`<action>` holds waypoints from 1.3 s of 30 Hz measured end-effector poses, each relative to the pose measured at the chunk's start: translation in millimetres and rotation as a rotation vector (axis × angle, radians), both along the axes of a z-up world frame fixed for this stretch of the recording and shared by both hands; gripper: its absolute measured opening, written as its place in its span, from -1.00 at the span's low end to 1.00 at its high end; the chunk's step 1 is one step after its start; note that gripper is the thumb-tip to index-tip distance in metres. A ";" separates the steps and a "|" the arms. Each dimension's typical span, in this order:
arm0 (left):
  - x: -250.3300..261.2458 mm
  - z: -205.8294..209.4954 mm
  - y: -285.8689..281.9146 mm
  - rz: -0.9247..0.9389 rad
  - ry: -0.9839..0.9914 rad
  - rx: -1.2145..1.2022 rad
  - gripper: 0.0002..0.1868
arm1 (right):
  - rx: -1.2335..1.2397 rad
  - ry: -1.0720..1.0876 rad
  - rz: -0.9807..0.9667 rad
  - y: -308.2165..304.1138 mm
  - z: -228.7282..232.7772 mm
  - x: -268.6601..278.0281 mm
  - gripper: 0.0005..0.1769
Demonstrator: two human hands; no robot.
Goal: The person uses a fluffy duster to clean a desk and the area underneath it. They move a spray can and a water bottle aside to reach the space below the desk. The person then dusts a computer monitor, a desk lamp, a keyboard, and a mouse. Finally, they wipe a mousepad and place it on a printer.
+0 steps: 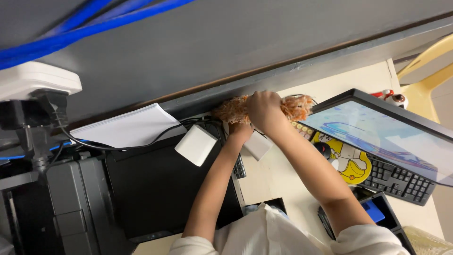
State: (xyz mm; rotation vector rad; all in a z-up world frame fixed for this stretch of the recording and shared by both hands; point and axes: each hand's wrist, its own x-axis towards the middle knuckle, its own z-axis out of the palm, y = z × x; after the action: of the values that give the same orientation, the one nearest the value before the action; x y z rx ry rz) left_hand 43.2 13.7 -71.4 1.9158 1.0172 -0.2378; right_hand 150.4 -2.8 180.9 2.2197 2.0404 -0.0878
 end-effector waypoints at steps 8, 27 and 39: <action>5.5 -98.9 13.3 0.000 -0.112 0.370 -0.17 | 0.037 -0.078 0.143 -18.3 -6.0 -21.1 -0.89; -4.6 -52.4 5.7 -0.091 0.317 0.392 0.11 | 0.011 0.054 0.148 -4.2 -51.7 8.4 -0.86; -6.8 23.6 8.7 -0.105 0.371 0.198 -0.10 | -0.075 -0.087 0.137 -11.6 -18.8 2.1 -0.87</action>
State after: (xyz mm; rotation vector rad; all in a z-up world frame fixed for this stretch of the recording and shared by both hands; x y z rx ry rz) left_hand 36.5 22.4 -47.8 2.1569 1.2187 -0.5888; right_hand 152.5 -14.4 162.1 1.9977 2.0994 -0.0527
